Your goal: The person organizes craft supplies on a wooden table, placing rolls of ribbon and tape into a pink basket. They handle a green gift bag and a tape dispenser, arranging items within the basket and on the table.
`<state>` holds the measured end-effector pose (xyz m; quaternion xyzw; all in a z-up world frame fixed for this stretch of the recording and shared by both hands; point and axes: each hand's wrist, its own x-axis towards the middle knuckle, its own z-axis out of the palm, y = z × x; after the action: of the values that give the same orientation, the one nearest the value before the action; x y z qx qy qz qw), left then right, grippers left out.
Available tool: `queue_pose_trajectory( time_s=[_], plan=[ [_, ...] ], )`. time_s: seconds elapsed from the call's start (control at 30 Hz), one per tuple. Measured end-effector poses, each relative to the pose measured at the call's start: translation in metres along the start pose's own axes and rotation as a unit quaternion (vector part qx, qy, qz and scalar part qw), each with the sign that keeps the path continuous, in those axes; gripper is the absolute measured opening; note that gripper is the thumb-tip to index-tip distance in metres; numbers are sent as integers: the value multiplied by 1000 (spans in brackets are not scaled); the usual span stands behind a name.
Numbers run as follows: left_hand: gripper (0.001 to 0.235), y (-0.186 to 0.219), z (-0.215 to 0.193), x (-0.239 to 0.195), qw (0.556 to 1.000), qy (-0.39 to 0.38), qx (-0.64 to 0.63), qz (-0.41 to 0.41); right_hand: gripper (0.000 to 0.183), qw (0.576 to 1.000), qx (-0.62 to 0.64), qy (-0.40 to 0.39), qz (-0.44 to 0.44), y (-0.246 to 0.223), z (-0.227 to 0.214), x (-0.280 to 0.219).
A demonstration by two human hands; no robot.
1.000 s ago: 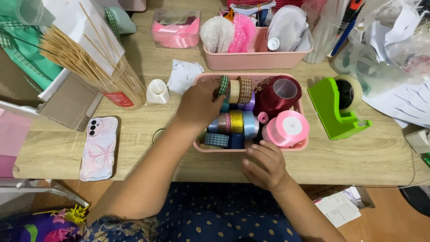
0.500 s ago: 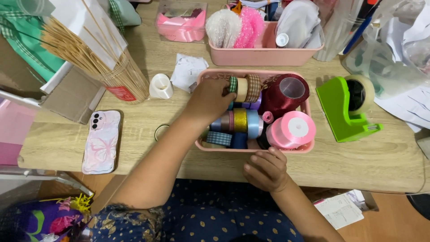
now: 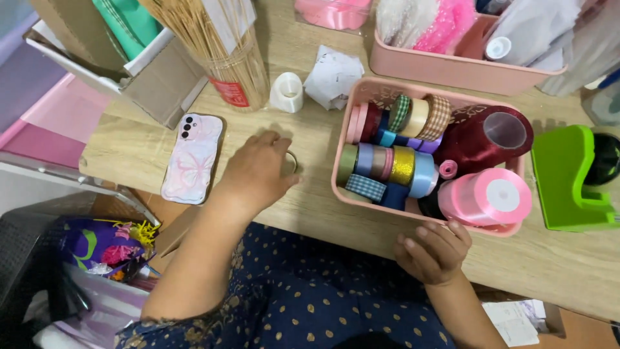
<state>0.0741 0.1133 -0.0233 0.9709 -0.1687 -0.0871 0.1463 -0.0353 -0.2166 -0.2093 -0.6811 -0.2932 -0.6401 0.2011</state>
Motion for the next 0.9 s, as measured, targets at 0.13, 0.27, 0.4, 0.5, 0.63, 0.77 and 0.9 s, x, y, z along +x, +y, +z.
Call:
queue_pose_trajectory(
  time_s=[0.13, 0.27, 0.4, 0.5, 0.63, 0.77, 0.9],
  plan=[
    [79, -26, 48, -3, 992, -83, 35, -94, 18, 999, -6, -51, 6, -4, -4, -3],
    [69, -22, 26, -5, 995, -59, 15, -75, 17, 995, -15, -93, 19, -7, -9, 4],
    [69, -6, -12, -7, 998, 50, -47, 8, 14, 996, -17, -84, 37, -10, -9, 3],
    [66, 13, -15, 8, 972, 185, -102, 104, 18, 994, -27, -87, 52, -13, -10, 1],
    [65, 63, -11, 33, 935, 200, -254, 144, 26, 992, -34, -102, 63, -13, -12, -5],
    [67, 78, 12, 71, 930, 184, -267, 173, 24, 993, -9, -108, 52, -9, -14, 4],
    [63, 86, 27, 94, 984, 112, -86, 104, 15, 987, -19, -158, 8, -9, -16, 33]
  ],
)
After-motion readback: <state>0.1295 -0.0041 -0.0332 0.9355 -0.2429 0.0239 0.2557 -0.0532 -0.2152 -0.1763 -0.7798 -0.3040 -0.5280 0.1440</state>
